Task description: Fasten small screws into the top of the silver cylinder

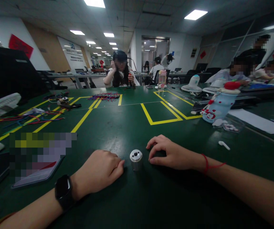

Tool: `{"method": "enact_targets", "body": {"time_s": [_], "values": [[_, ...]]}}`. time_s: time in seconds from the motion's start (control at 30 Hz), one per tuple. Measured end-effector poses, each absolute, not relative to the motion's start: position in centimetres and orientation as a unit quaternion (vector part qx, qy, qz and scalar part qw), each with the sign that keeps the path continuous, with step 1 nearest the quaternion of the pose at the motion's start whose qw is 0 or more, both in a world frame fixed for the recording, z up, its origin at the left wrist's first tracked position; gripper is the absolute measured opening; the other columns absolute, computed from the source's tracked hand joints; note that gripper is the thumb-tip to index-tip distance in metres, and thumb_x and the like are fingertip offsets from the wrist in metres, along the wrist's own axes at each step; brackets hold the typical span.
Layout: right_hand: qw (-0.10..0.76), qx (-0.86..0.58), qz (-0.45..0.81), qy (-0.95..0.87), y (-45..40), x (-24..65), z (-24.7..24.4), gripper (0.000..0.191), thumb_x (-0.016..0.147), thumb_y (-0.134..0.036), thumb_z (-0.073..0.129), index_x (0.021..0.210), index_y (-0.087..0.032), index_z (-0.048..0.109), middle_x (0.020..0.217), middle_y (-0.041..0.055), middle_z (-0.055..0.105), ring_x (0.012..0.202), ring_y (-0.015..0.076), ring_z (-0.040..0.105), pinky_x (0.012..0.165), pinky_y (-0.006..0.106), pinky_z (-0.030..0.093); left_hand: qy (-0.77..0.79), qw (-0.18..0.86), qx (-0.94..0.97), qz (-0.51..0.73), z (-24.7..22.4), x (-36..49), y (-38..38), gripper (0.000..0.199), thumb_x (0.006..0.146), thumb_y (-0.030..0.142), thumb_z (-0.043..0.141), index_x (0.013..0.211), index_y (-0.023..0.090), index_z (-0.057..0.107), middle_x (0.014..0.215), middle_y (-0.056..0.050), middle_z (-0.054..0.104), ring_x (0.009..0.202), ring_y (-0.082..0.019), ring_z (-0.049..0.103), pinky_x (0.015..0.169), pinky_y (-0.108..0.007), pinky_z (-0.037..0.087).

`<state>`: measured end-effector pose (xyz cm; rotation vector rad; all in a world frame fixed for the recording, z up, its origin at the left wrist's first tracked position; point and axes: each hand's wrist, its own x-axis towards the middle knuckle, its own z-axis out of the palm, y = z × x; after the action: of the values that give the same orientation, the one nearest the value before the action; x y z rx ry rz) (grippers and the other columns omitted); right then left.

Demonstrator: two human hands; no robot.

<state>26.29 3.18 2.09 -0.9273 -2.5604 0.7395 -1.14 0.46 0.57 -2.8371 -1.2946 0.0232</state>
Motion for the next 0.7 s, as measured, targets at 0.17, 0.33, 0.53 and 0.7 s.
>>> {"method": "enact_targets", "body": {"time_s": [0.17, 0.33, 0.53, 0.7], "values": [[0.226, -0.329, 0.313, -0.862, 3.7, 26.4, 2.3, 0.013, 0.082, -0.032, 0.066, 0.088, -0.022, 0.071, 0.108, 0.0052, 0.062, 0.102, 0.0206, 0.055, 0.090, 0.038, 0.042, -0.409, 0.010, -0.912, -0.004, 0.5, -1.2, 0.4, 0.046, 0.099, 0.029, 0.030, 0.065, 0.017, 0.060, 0.062, -0.002, 0.063, 0.057, -0.015, 0.057, 0.057, -0.029, 0.034], [0.327, -0.434, 0.347, -0.764, 6.0, 27.7, 1.7, 0.019, 0.084, -0.034, 0.060, 0.085, -0.017, 0.068, 0.088, 0.0046, 0.066, 0.081, 0.0175, 0.060, 0.073, 0.032, 0.045, -0.412, 0.013, -0.911, 0.000, 0.5, -1.1, 0.5, 0.046, 0.099, 0.029, 0.030, 0.064, 0.018, 0.058, 0.063, -0.002, 0.063, 0.057, -0.015, 0.057, 0.056, -0.029, 0.033], [0.295, -0.468, 0.348, -0.757, 7.0, 28.3, 0.6, 0.022, 0.084, -0.035, 0.060, 0.087, -0.015, 0.069, 0.080, 0.0038, 0.067, 0.072, 0.0158, 0.058, 0.067, 0.030, 0.044, -0.411, 0.013, -0.911, 0.007, 0.3, -1.3, 0.6, 0.047, 0.099, 0.030, 0.028, 0.065, 0.018, 0.057, 0.063, -0.002, 0.063, 0.058, -0.016, 0.058, 0.057, -0.030, 0.033], [0.222, -0.339, 0.310, -0.860, 5.5, 27.8, 1.8, 0.020, 0.078, -0.032, 0.069, 0.093, -0.018, 0.070, 0.096, 0.0045, 0.064, 0.085, 0.0166, 0.058, 0.077, 0.031, 0.046, -0.410, 0.008, -0.912, 0.007, 0.2, -1.3, 0.6, 0.048, 0.100, 0.030, 0.027, 0.066, 0.018, 0.058, 0.063, -0.002, 0.063, 0.058, -0.015, 0.058, 0.057, -0.030, 0.033]]}}
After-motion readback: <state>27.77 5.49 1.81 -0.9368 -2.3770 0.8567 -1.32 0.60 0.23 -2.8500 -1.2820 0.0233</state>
